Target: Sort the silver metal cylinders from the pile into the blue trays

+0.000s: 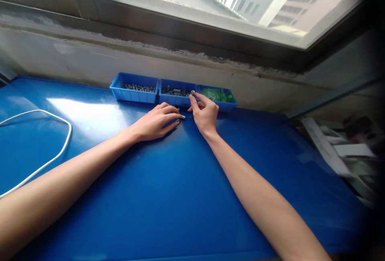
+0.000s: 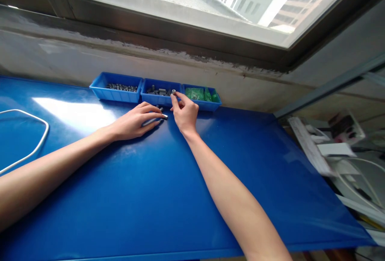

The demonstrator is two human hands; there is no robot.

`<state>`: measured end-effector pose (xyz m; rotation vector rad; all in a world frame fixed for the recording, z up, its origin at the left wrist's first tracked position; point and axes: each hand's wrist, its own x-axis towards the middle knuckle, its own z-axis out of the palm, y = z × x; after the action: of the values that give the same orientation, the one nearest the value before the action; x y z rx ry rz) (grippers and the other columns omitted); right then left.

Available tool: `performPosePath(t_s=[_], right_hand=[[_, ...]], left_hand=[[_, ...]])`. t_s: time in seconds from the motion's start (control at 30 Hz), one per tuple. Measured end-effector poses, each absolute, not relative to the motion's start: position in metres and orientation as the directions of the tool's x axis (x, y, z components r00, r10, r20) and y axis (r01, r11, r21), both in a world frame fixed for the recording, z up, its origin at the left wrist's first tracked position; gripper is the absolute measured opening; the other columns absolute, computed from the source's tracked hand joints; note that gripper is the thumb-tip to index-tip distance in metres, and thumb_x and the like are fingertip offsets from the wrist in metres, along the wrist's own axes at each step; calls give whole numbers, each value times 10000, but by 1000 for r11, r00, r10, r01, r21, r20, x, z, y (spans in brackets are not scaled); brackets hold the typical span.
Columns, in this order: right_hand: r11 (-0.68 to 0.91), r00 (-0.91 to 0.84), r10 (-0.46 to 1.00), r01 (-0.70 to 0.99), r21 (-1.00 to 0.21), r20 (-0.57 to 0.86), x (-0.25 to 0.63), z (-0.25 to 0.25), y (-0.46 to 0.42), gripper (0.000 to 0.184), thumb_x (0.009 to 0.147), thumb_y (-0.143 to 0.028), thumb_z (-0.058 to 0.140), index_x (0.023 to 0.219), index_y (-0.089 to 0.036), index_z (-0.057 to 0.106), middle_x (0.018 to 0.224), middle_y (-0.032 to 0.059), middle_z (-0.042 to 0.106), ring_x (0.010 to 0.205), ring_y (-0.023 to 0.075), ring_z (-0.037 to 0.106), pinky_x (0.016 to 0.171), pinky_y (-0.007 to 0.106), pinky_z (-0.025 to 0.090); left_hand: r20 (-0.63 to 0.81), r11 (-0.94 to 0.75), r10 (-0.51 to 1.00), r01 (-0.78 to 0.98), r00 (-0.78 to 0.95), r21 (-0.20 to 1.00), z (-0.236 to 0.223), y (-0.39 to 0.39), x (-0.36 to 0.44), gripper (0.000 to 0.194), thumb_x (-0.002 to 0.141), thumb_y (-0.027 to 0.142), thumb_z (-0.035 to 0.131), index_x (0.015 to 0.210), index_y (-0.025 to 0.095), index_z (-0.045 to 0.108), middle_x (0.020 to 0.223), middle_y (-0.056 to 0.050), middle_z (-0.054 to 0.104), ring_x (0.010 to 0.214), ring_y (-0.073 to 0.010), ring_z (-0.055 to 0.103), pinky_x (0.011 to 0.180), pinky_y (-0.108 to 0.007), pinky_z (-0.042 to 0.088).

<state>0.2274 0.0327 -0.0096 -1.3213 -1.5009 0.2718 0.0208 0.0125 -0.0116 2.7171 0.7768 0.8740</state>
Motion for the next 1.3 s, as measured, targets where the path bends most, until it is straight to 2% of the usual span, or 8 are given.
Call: performPosePath(t_s=[0.17, 0.33, 0.5, 0.73, 0.83, 1.03, 1.2, 1.3], right_hand=[[324, 218, 813, 601, -730, 540, 229, -10, 34, 375, 932, -506, 628, 992, -178, 800, 601, 25, 730, 558, 210, 706, 693, 325, 559], [351, 189, 808, 606, -714, 558, 229, -9, 33, 398, 959, -524, 589, 967, -184, 795, 640, 32, 741, 599, 215, 727, 673, 312, 556], [383, 169, 775, 639, -666, 608, 226, -6, 27, 380, 983, -514, 548, 928, -204, 761, 632, 22, 718, 589, 205, 708, 652, 311, 549], [449, 97, 779, 603, -659, 620, 223, -4, 23, 321, 986, -459, 554, 933, -212, 752, 606, -6, 682, 551, 169, 675, 603, 287, 512], [471, 57, 786, 590, -656, 615, 224, -5, 23, 342, 991, -477, 541, 941, -212, 751, 598, -12, 671, 545, 163, 667, 583, 278, 500], [521, -24, 783, 571, -634, 622, 224, -7, 22, 290, 969, -436, 583, 946, -206, 759, 569, -21, 645, 501, 142, 601, 558, 271, 459], [569, -184, 792, 569, -594, 582, 223, -6, 18, 243, 910, -330, 645, 1084, -202, 757, 619, -32, 664, 470, 106, 520, 555, 251, 441], [615, -275, 770, 557, -557, 575, 222, -6, 16, 278, 882, -288, 674, 1134, -195, 749, 654, -31, 690, 491, 99, 538, 587, 238, 457]], left_hand=[[485, -849, 528, 437, 697, 297, -13, 12, 21, 361, 1022, 326, 512, 1325, 225, 680, 1275, -130, 663, 1166, -274, 564, 1051, -447, 484], [473, -843, 538, 459, 698, 281, -12, 11, 21, 398, 1030, 333, 496, 1367, 182, 644, 1277, -143, 651, 1164, -279, 554, 1053, -444, 482], [470, -836, 549, 462, 691, 297, -12, 12, 21, 319, 1002, 321, 557, 1254, 183, 696, 1210, -136, 647, 1124, -274, 562, 1007, -419, 497], [477, -785, 615, 429, 628, 446, -13, 17, 20, 187, 989, 311, 598, 1025, 175, 721, 996, -74, 689, 936, -201, 634, 839, -296, 504], [483, -753, 652, 426, 584, 502, -12, 17, 20, 200, 979, 314, 612, 1067, 175, 725, 962, -56, 708, 829, -164, 646, 752, -256, 491], [432, -560, 817, 348, 382, 752, -7, 18, 19, 246, 968, 379, 615, 1065, 163, 686, 835, -29, 720, 693, -134, 635, 666, -229, 473], [425, -500, 853, 243, 303, 831, -9, 22, 18, 273, 944, 423, 650, 1062, 181, 605, 782, -4, 696, 650, -116, 607, 609, -207, 445], [434, -487, 860, 178, 267, 855, -10, 22, 17, 304, 923, 432, 679, 1052, 195, 539, 798, 5, 700, 685, -119, 644, 633, -205, 466]])
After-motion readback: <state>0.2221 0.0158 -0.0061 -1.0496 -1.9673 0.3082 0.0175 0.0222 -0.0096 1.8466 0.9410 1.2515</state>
